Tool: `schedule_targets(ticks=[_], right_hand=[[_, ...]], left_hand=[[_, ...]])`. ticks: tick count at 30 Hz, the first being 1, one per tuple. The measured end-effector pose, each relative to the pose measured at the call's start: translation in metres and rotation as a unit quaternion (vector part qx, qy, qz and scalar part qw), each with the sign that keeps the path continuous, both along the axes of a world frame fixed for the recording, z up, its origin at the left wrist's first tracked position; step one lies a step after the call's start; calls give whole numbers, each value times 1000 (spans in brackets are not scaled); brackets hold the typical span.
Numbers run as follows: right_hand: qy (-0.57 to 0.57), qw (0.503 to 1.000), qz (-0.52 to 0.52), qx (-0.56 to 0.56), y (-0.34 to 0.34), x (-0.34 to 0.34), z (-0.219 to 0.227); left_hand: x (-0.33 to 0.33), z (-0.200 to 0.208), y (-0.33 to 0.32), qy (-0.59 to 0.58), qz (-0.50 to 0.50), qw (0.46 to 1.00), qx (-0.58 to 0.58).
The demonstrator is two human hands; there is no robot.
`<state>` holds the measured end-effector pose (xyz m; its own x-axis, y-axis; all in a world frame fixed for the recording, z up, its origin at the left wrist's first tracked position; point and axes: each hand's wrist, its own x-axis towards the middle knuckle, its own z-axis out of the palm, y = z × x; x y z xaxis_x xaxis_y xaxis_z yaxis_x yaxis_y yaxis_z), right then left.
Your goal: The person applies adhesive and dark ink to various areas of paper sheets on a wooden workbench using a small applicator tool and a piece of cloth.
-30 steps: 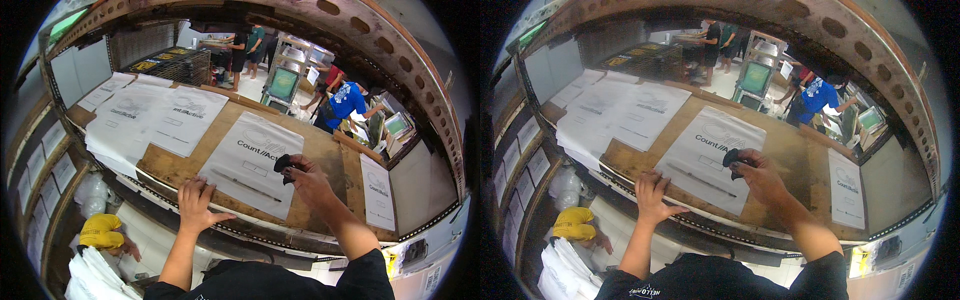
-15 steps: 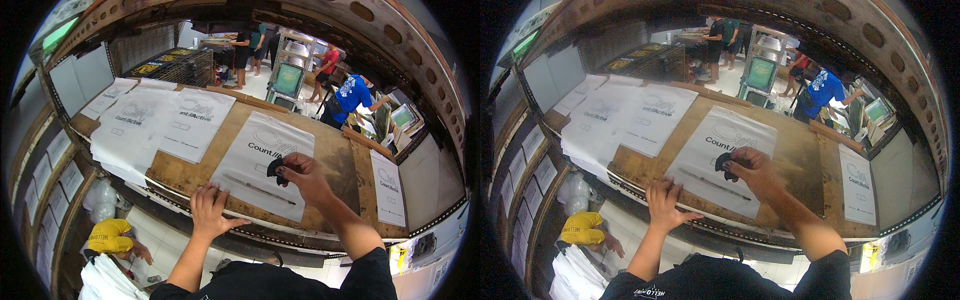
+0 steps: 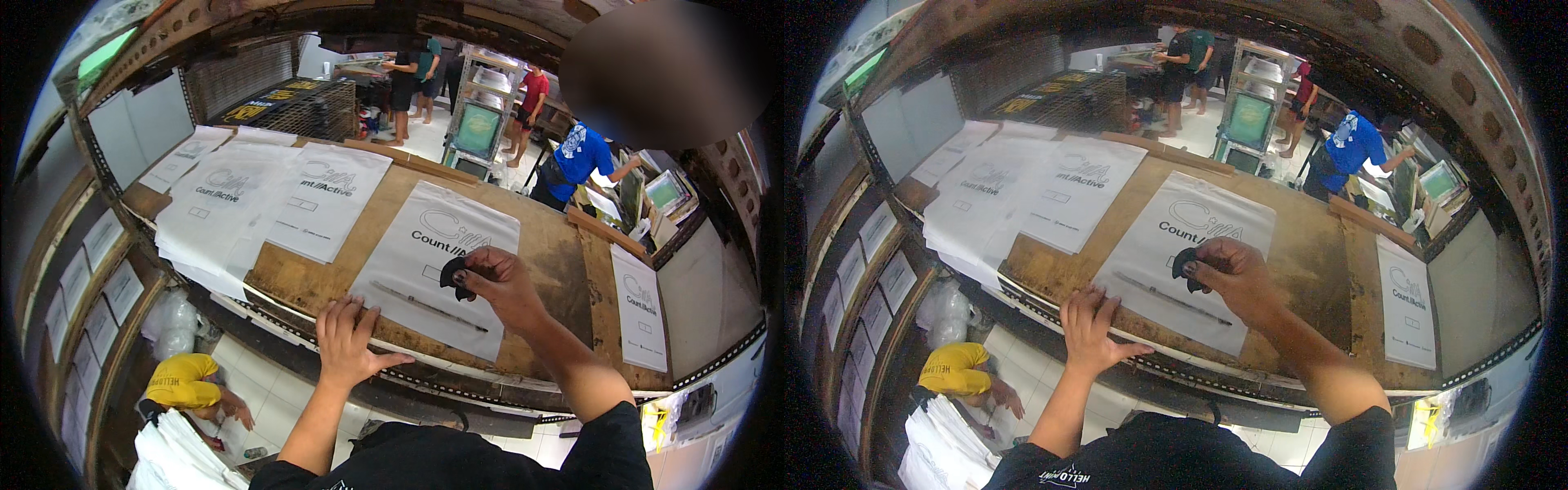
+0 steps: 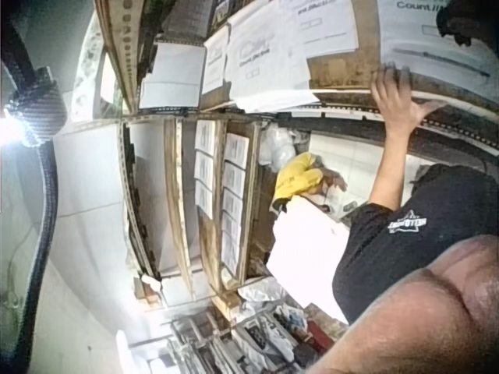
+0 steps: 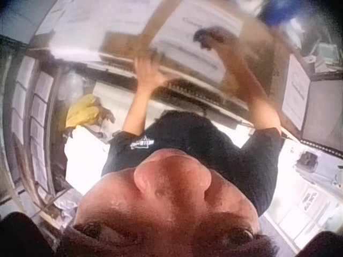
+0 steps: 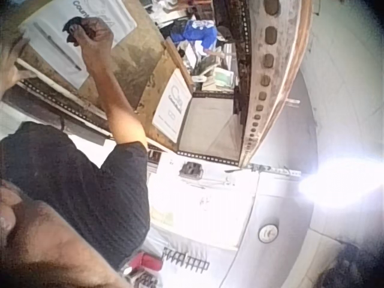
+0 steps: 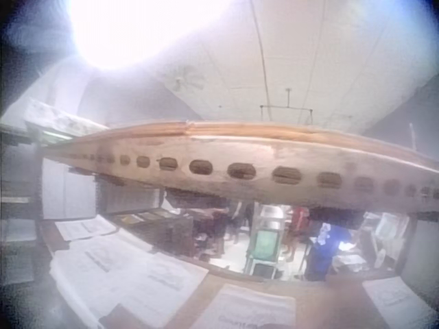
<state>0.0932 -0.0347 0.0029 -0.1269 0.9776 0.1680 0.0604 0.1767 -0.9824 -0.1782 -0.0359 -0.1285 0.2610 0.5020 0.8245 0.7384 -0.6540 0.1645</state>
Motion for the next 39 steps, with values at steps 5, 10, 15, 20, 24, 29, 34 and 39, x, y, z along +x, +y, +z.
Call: schedule_targets(ticks=[5, 10, 15, 20, 24, 29, 34, 39], right_hand=[[-13, 1000, 11, -24, -4, 1, 4], [-26, 999, 8, -40, -9, 5, 5], [-33, 998, 8, -56, -12, 11, 0], [-14, 998, 8, -60, -14, 15, -2], [-3, 998, 16, -65, -17, 14, 3], [-9, 998, 21, -59, -17, 17, 0], [-8, 999, 24, -42, -15, 18, -3], [-12, 998, 35, -41, -12, 19, -6]], left_hand=[[0, 1, -1, 0, 4, 1000, 7], [1, -3, 0, 6, 6, 1000, -4], [2, -1, -2, 6, 11, 1000, -4], [3, 2, -2, 8, 14, 1000, -8], [2, -4, -1, 7, 12, 1000, -10], [2, -4, -1, 1, 7, 1000, -14], [2, -2, -1, -3, 7, 1000, -10], [2, -4, -1, -4, 5, 1000, -18]])
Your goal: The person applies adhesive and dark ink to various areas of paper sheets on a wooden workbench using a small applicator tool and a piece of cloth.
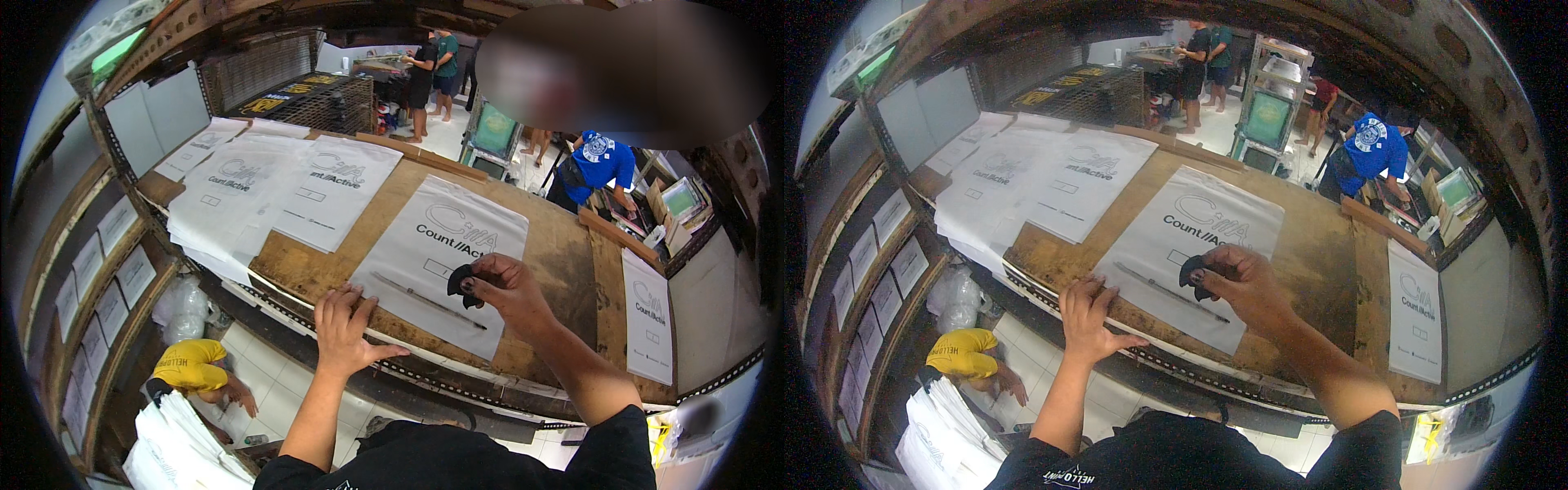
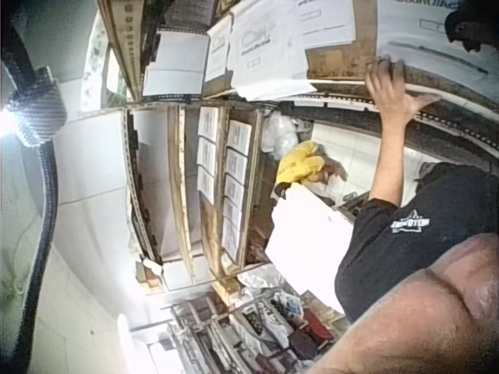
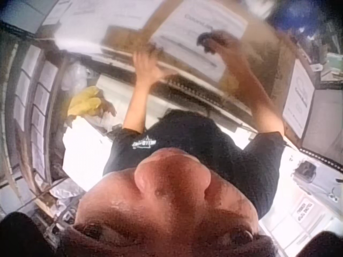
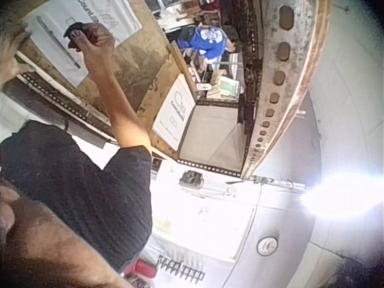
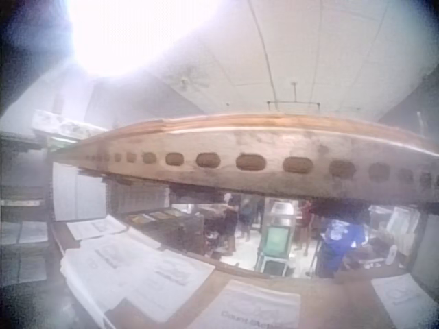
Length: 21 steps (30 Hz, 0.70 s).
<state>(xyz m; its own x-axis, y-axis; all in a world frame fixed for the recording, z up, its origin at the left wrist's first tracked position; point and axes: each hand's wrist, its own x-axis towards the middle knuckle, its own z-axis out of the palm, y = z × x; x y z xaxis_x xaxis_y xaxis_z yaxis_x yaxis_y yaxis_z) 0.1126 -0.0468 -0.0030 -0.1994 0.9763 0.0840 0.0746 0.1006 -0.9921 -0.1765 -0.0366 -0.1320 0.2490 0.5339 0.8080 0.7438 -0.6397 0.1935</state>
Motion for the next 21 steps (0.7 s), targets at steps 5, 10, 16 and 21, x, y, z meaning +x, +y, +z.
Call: schedule_targets(ticks=[5, 10, 16, 21], right_hand=[[-13, 1000, -7, -20, 0, -5, 5], [1, 1000, 1, -5, 3, -11, 9], [26, 1000, -5, 2, 4, -16, 1], [12, 1000, -16, 7, 3, -23, 4]], left_hand=[[1, 2, 0, 5, 5, 1000, 5], [0, -3, 2, -6, -5, 1000, 2], [1, 6, 1, -1, -8, 1000, 8], [0, 8, -1, 5, 2, 1000, 9]])
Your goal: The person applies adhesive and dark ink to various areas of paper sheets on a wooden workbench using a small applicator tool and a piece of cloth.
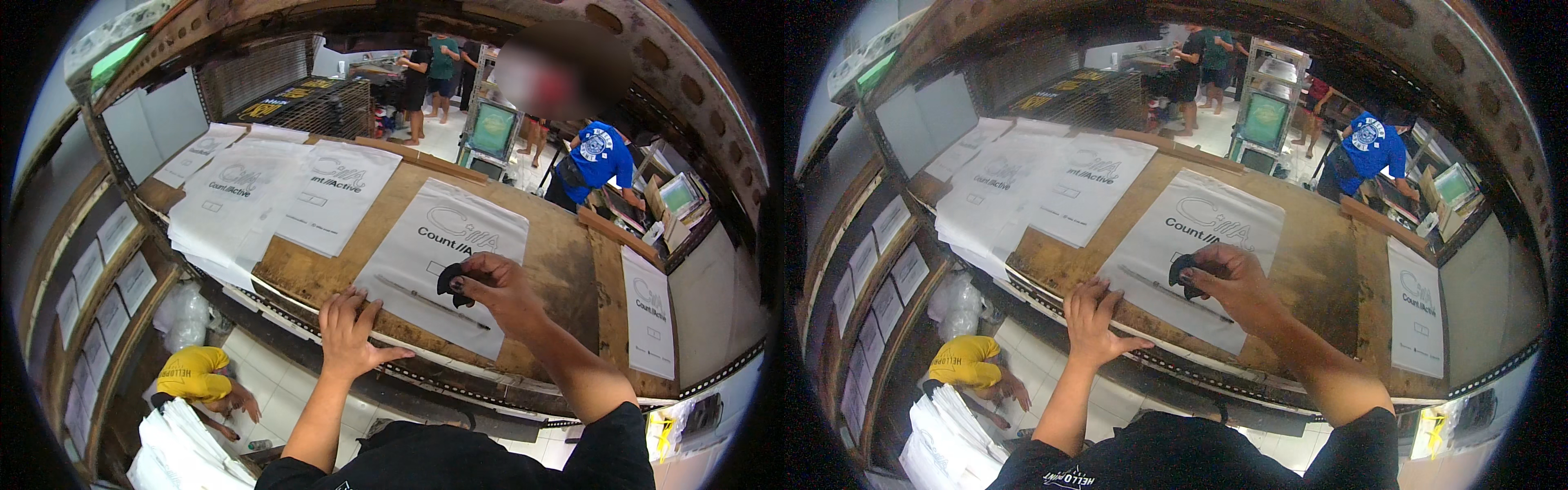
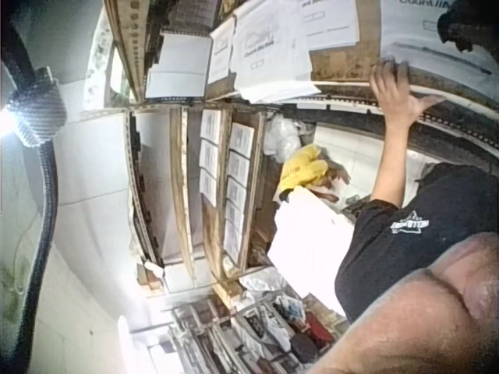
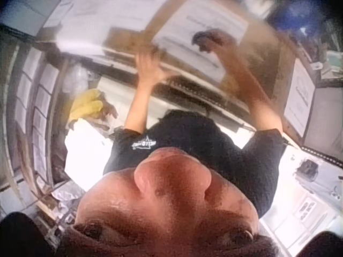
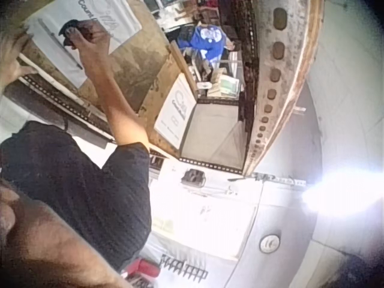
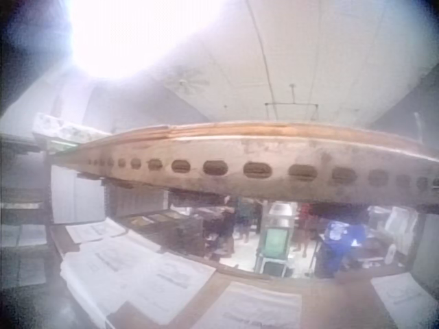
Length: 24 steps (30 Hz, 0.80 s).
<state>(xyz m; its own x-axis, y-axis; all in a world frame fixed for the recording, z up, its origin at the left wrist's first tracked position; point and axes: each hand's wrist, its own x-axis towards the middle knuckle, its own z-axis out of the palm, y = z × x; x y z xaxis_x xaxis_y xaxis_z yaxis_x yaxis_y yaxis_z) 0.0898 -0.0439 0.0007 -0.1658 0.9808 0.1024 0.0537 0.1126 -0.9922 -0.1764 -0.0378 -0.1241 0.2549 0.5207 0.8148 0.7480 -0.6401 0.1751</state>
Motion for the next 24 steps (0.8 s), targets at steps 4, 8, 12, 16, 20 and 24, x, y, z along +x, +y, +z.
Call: schedule_targets(ticks=[4, 8, 12, 16, 20, 24], right_hand=[[-5, 1000, -6, -11, 1, 2, 0], [3, 1000, -10, -22, 0, -1, 1], [16, 999, -15, -26, -2, -7, 1], [31, 999, -11, -31, -2, -7, -2], [16, 999, -21, -23, 0, -7, -5], [6, 999, -34, -22, -1, -14, -3]], left_hand=[[0, -2, 1, 2, 0, 1000, 6], [-1, -6, 2, 4, 0, 1000, 4], [-2, -9, 3, 5, -3, 1000, 6], [-2, -11, 3, 6, -13, 1000, -3], [-3, -9, 2, 6, -16, 1000, -9], [-4, -9, 2, 7, -18, 1000, -6]])
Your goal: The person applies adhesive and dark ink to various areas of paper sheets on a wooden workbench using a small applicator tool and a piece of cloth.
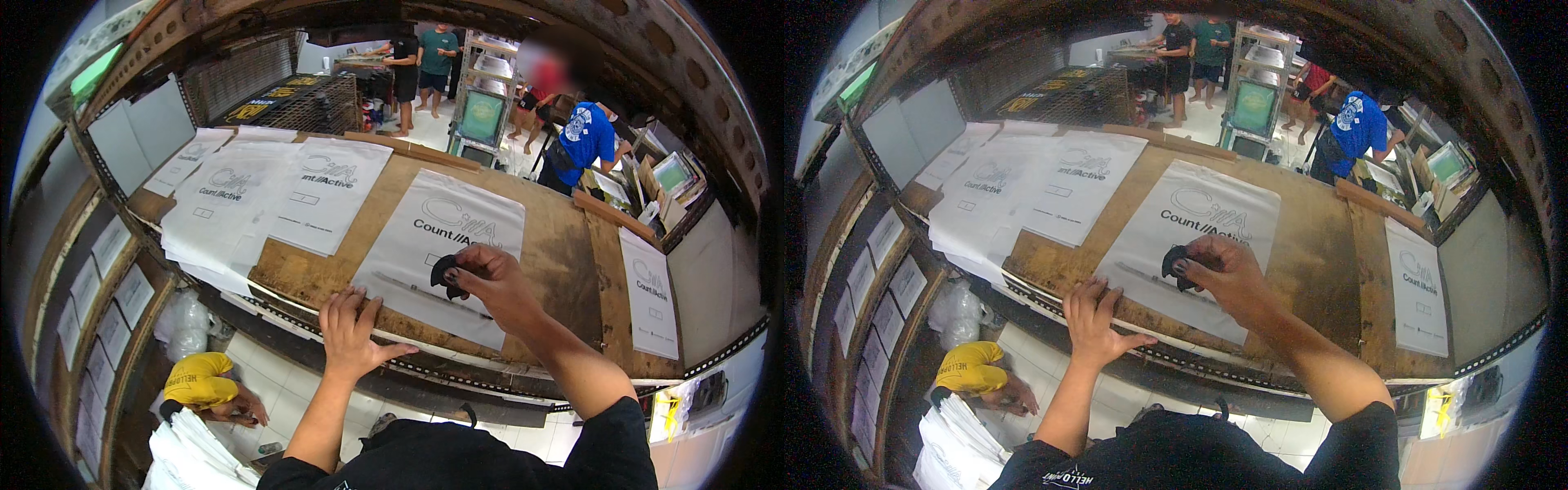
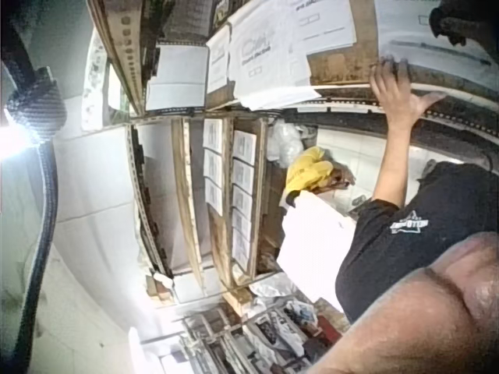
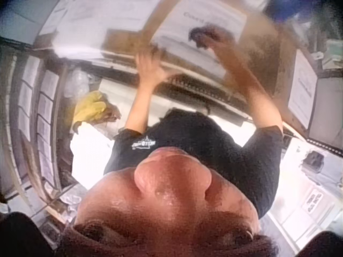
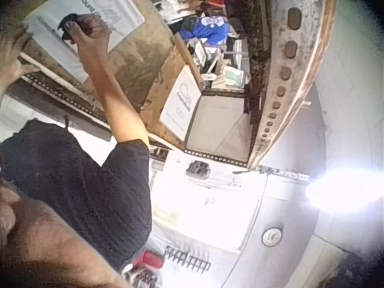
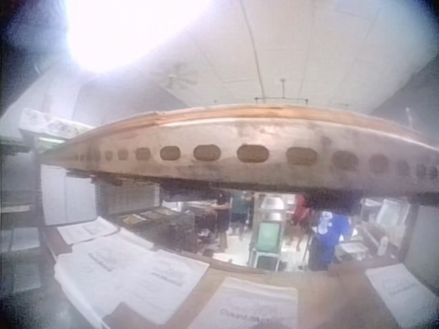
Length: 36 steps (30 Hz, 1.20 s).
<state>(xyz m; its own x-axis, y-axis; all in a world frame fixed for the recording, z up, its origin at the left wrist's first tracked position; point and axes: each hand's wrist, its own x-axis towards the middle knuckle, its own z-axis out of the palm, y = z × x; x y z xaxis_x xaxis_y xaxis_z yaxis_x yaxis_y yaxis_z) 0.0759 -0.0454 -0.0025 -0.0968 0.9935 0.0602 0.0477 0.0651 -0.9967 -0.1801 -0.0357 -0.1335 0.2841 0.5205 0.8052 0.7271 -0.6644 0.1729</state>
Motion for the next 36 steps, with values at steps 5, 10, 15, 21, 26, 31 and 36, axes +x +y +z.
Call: schedule_targets(ticks=[5, 10, 15, 21, 26, 31, 36], right_hand=[[8, 1000, 9, 13, 0, -2, -5], [30, 999, 12, 12, -2, -6, -2], [60, 998, -3, 14, -5, -6, -3], [66, 996, -47, 28, -9, -7, -3], [92, 992, -74, 38, -9, -13, -6], [58, 992, -103, 47, -1, -9, -6], [1, 992, -103, 77, 11, -4, -11]], left_hand=[[0, 4, 0, -1, -7, 1000, -2], [0, 4, -1, 5, -3, 1000, -5], [1, 1, 0, 1, -1, 1000, -5], [1, 0, 1, -3, -1, 1000, 4], [0, 0, 0, 0, 2, 1000, 1], [-1, 1, 0, -1, 6, 1000, 6], [1, -2, 1, -12, -6, 1000, -16]])
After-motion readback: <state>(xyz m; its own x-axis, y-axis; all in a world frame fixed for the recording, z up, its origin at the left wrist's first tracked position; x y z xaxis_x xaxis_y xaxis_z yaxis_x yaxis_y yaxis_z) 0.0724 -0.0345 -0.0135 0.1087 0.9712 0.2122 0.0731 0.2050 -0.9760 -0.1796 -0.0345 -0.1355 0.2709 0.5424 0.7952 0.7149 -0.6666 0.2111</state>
